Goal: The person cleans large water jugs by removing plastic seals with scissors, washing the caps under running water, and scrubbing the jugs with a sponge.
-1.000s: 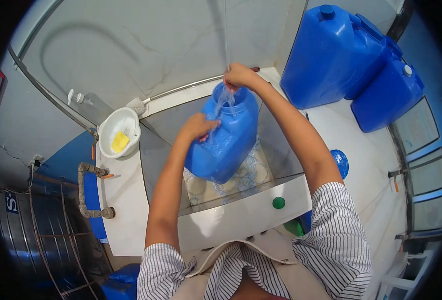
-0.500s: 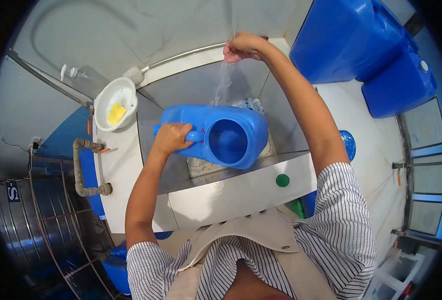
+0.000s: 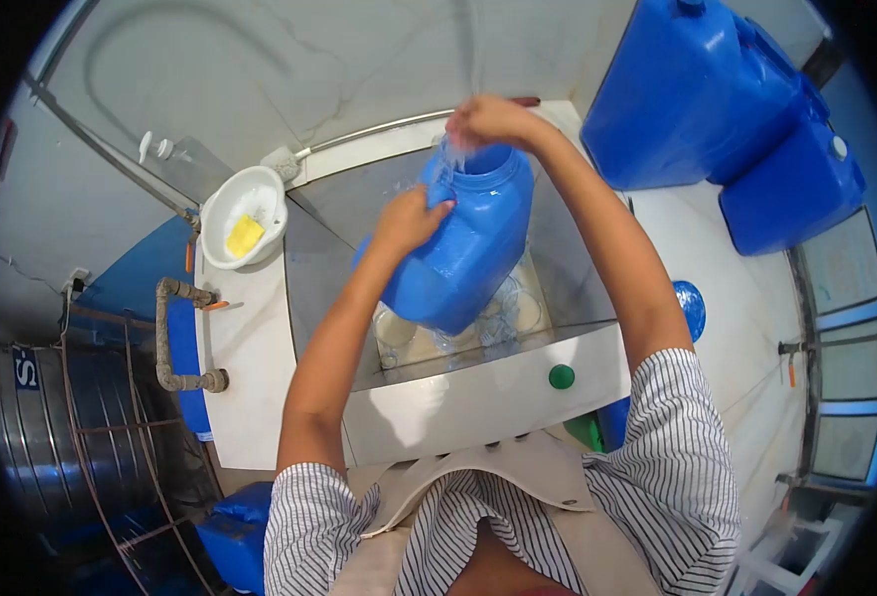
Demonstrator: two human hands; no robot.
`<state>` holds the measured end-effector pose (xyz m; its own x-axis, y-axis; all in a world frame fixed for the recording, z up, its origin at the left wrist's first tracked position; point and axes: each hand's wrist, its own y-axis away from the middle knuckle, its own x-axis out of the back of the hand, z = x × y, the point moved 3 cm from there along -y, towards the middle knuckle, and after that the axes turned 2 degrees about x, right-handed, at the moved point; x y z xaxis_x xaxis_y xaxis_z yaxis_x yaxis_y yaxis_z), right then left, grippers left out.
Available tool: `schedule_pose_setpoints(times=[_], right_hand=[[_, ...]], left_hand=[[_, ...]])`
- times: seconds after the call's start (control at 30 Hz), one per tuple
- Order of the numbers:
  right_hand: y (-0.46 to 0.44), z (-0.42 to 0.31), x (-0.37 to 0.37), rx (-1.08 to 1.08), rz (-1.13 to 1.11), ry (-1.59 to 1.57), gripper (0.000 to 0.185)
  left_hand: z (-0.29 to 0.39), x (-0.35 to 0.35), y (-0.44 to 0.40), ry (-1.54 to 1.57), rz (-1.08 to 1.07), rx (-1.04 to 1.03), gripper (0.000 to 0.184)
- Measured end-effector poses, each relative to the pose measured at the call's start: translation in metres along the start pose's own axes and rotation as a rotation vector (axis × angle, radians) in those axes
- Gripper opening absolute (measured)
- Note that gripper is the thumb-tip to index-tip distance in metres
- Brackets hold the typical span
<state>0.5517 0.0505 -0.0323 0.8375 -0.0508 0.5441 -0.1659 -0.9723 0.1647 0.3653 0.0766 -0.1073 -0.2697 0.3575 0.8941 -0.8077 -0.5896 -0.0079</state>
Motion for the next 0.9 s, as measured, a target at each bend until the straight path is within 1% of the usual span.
schedule_pose_setpoints(times=[0.03,0.07,0.1,0.13,0.17,0.2,0.23,0.3,0.33,0.37,0.4,0.43,0.5,0.53,0.6,0.63,0.67,0.73,0.77,0.8,0.83,0.87,0.9], right_hand=[[0.004,0.004,-0.009,0.163,-0.089,0.326,0.04],[0.006,0.009,-0.026,0.208,-0.211,0.667,0.054],[0.016,0.018,-0.045,0.269,-0.063,0.795,0.058],[0.029,0.027,-0.064,0.329,0.087,0.919,0.062],[0.037,0.03,-0.072,0.433,0.216,0.948,0.065],[0.043,0.032,-0.076,0.539,0.351,0.972,0.067],[0.048,0.04,-0.08,0.552,0.363,0.984,0.067],[0.059,0.044,-0.073,0.729,0.596,0.804,0.066],[0.065,0.04,-0.069,0.747,0.618,0.815,0.066],[0.07,0.039,-0.068,0.668,0.559,0.846,0.066],[0.072,0.037,-0.07,0.58,0.498,0.866,0.066],[0.071,0.029,-0.074,0.583,0.511,0.87,0.066],[0.065,-0.003,-0.089,0.656,0.525,0.889,0.067],[0.061,-0.028,-0.085,0.717,0.651,0.93,0.064],[0.063,-0.085,-0.054,0.683,0.734,0.911,0.063],[0.072,-0.113,-0.032,0.715,0.802,0.86,0.059],[0.081,-0.135,-0.011,0.744,0.869,0.807,0.055],[0.085,-0.16,0.029,0.797,1.016,0.688,0.048],[0.085,-0.167,0.046,0.783,1.034,0.694,0.048],[0.084,-0.17,0.06,0.716,1.02,0.682,0.044],[0.084,-0.17,0.065,0.65,1.002,0.663,0.04],[0.08,-0.167,0.067,0.649,1.018,0.663,0.04],[0.066,-0.156,0.064,0.446,0.891,0.712,0.038]], left_hand=[[0.0,-0.009,-0.003,0.067,0.054,0.052,0.05],[0.002,-0.012,-0.006,0.135,0.107,0.099,0.052],[0.012,-0.008,-0.007,0.135,0.123,0.095,0.052],[0.021,-0.008,-0.003,0.41,-0.043,0.225,0.053],[0.025,-0.011,0.004,0.683,-0.214,0.349,0.054],[0.02,-0.013,0.008,0.487,-0.091,0.173,0.053],[0.013,-0.021,0.015,0.286,0.034,0.0,0.052],[-0.014,-0.023,0.04,0.337,-0.024,0.034,0.051],[-0.034,-0.022,0.059,0.599,0.054,0.135,0.05],[-0.057,-0.026,0.081,0.864,0.125,0.233,0.049],[-0.082,-0.035,0.102,0.949,0.153,0.397,0.049],[-0.107,-0.048,0.121,1.037,0.178,0.563,0.05],[-0.158,-0.082,0.146,1.398,0.093,0.844,0.051],[-0.167,-0.079,0.159,1.395,0.083,0.835,0.051],[-0.184,-0.071,0.176,1.449,0.131,1.04,0.062],[-0.189,-0.066,0.172,1.44,0.104,1.029,0.062],[-0.191,-0.059,0.165,1.547,0.101,0.894,0.061],[-0.17,-0.045,0.151,1.641,0.076,0.752,0.061],[-0.136,-0.019,0.146,1.736,0.262,0.644,0.06],[-0.108,0.0,0.148,1.819,0.451,0.53,0.058],[-0.091,0.001,0.163,1.808,0.436,0.53,0.058],[-0.077,-0.001,0.178,1.87,0.371,0.523,0.057],[-0.073,-0.003,0.195,1.929,0.304,0.519,0.056]])
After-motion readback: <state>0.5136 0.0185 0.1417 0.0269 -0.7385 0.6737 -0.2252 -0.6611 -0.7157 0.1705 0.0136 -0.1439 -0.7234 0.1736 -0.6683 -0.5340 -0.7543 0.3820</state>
